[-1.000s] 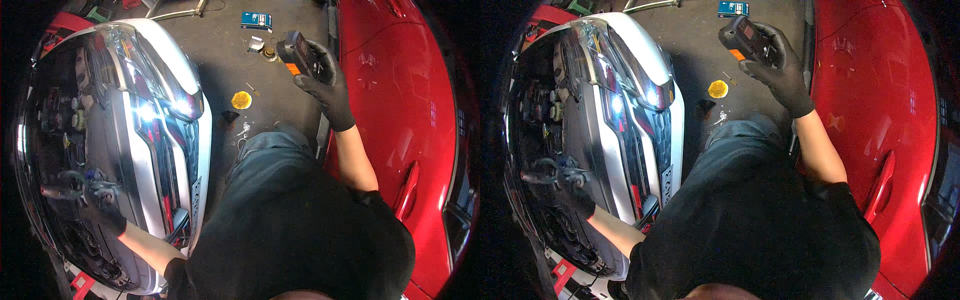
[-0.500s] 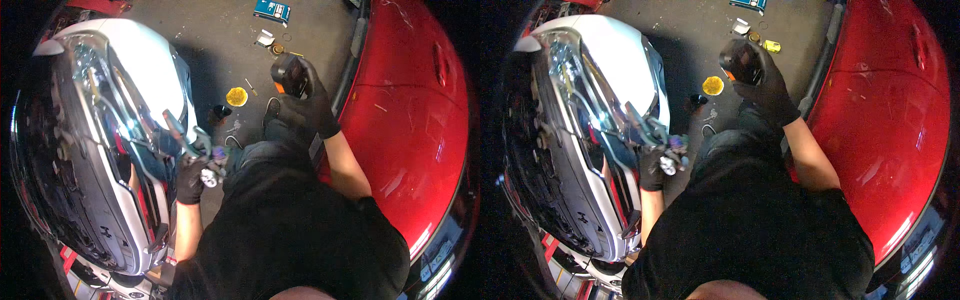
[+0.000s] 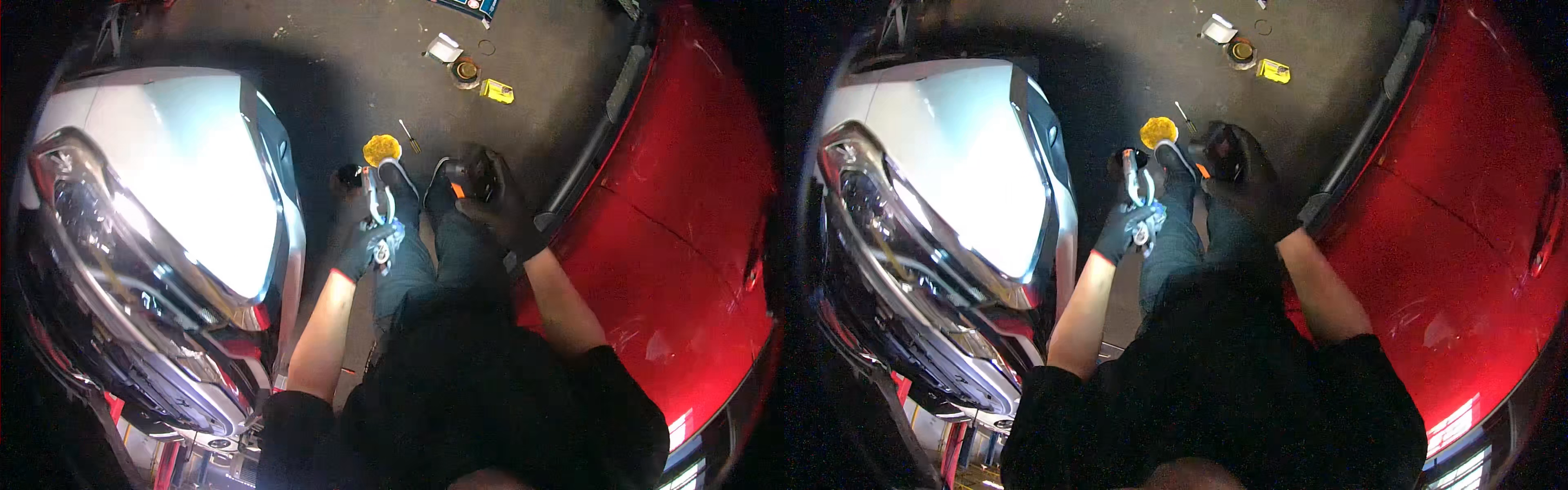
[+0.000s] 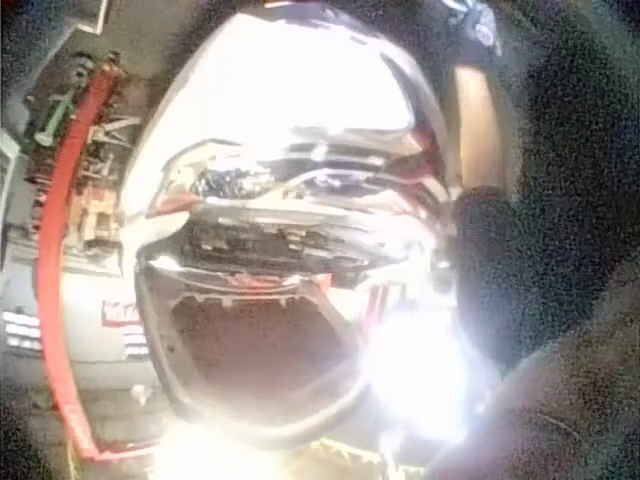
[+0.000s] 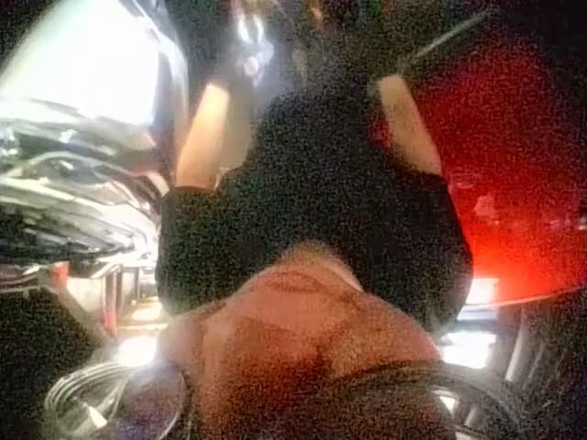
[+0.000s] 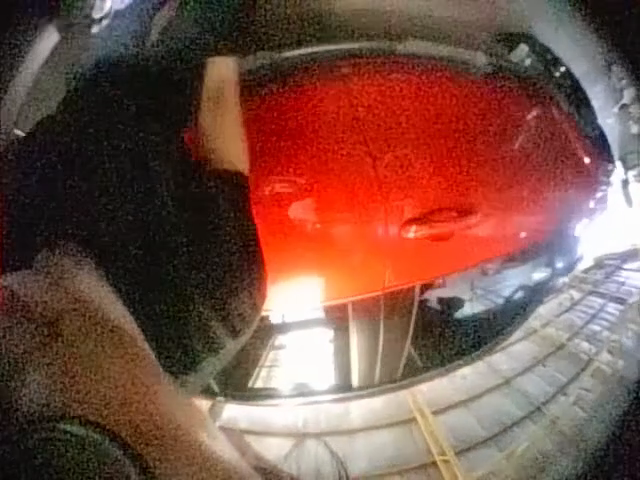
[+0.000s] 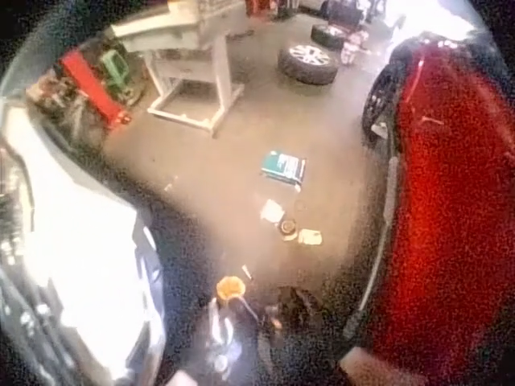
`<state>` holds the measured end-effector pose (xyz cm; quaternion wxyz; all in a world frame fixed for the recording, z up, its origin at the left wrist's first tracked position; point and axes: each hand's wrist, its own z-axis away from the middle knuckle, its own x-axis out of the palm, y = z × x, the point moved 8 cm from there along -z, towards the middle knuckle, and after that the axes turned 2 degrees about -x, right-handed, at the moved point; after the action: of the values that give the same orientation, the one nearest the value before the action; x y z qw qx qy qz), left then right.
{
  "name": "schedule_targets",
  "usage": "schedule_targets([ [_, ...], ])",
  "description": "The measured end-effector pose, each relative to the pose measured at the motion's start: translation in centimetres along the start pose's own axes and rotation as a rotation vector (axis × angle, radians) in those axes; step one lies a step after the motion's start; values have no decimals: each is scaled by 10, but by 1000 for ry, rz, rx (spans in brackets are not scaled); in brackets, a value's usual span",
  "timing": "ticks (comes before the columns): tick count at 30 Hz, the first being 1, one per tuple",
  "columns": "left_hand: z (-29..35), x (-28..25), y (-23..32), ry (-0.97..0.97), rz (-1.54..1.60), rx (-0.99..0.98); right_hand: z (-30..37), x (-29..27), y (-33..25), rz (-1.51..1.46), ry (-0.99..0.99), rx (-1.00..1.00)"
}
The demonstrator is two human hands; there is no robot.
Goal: The recorder is inspecting and cleaning parts within the engine bay of a car, including wiping components and checking an oil filter and gaskets.
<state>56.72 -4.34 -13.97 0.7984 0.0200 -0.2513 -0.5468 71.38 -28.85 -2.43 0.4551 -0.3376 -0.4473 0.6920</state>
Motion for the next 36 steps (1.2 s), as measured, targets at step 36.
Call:
schedule_targets([
  [36,-687,-214,-128,947,-762,-322,-56,14,320,359,196,853],
])
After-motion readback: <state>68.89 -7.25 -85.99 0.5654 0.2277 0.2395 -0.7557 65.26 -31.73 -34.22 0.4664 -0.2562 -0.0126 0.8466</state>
